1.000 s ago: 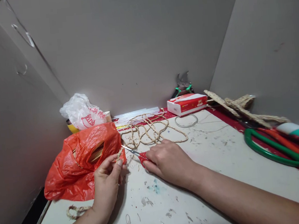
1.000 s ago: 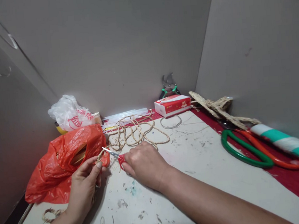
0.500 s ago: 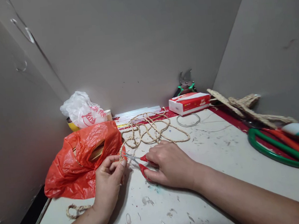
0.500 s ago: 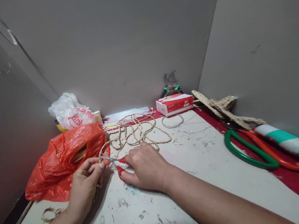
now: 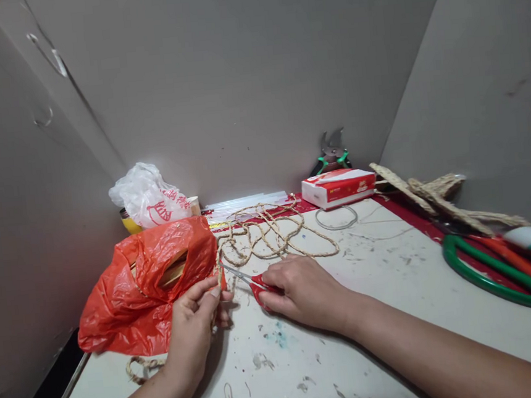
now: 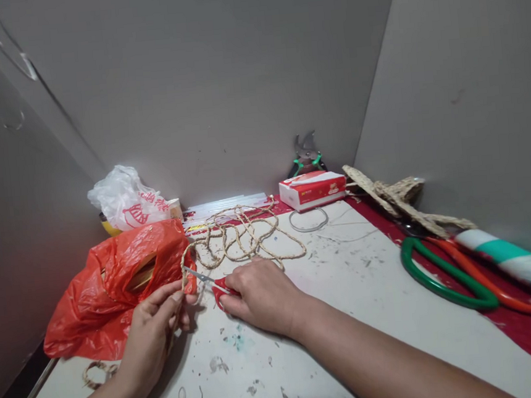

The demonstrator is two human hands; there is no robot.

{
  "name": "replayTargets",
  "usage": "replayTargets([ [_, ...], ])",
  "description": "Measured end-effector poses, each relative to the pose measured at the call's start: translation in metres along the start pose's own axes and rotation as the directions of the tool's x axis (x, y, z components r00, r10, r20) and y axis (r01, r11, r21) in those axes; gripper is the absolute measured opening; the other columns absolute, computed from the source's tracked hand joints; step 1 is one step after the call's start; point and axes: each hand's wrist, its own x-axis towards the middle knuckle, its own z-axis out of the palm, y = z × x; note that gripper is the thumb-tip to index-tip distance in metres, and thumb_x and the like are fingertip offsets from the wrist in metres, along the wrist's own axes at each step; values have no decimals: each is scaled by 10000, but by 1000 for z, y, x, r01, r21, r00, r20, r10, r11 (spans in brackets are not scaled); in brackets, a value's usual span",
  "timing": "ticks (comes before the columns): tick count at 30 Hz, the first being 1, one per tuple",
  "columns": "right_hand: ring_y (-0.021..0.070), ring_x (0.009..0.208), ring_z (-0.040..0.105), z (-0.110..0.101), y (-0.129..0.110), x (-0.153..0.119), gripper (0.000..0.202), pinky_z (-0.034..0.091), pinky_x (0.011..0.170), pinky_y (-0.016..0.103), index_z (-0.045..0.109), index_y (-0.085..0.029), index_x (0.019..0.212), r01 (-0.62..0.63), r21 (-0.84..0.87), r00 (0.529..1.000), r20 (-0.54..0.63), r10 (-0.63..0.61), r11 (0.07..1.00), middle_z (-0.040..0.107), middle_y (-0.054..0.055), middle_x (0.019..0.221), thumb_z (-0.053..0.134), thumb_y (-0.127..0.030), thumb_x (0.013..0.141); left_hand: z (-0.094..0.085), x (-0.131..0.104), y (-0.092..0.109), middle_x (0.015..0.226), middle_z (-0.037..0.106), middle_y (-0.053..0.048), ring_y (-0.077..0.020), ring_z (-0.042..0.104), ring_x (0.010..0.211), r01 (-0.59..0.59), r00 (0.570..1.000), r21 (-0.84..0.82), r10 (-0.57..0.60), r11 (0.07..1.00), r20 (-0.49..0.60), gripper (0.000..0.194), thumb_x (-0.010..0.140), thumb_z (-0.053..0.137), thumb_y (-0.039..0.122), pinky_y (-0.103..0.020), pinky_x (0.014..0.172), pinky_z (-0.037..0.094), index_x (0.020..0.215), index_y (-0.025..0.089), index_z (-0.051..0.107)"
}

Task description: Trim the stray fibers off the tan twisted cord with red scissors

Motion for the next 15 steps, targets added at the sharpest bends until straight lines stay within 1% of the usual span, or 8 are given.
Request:
replayTargets([
  [4, 108, 528, 395, -1, 2, -1, 247, 234, 584, 269, 553, -182, 568, -14, 4, 1000, -23, 14, 1000, 575, -6, 562, 519, -306, 779, 0, 2, -1, 643, 649, -30, -71, 457, 443, -2, 1000, -51, 2, 999, -4, 329, 693, 723, 329, -213, 449, 407, 925, 108, 646],
  [9, 103, 516, 358, -2, -1, -3, 211, 239, 580, 264, 515, -186, 551, 9, 41, 999, -38, -8, 999, 521, -24, 530, 543, -300, 726, -1, 3, -2, 649, 631, -9, -63, 443, 444, -6, 1000, -155, 2, 988, -26, 331, 692, 732, 323, -201, 423, 403, 933, 124, 624],
  [15, 111, 533, 379, -2, -2, -3, 204, 253, 597, 264, 515, -188, 565, 15, 26, 1000, -18, -15, 1000, 542, -17, 555, 541, -310, 727, -1, 2, -4, 654, 635, -14, -65, 436, 445, -7, 1000, -137, 8, 991, 6, 325, 715, 717, 328, -207, 418, 412, 937, 113, 614],
])
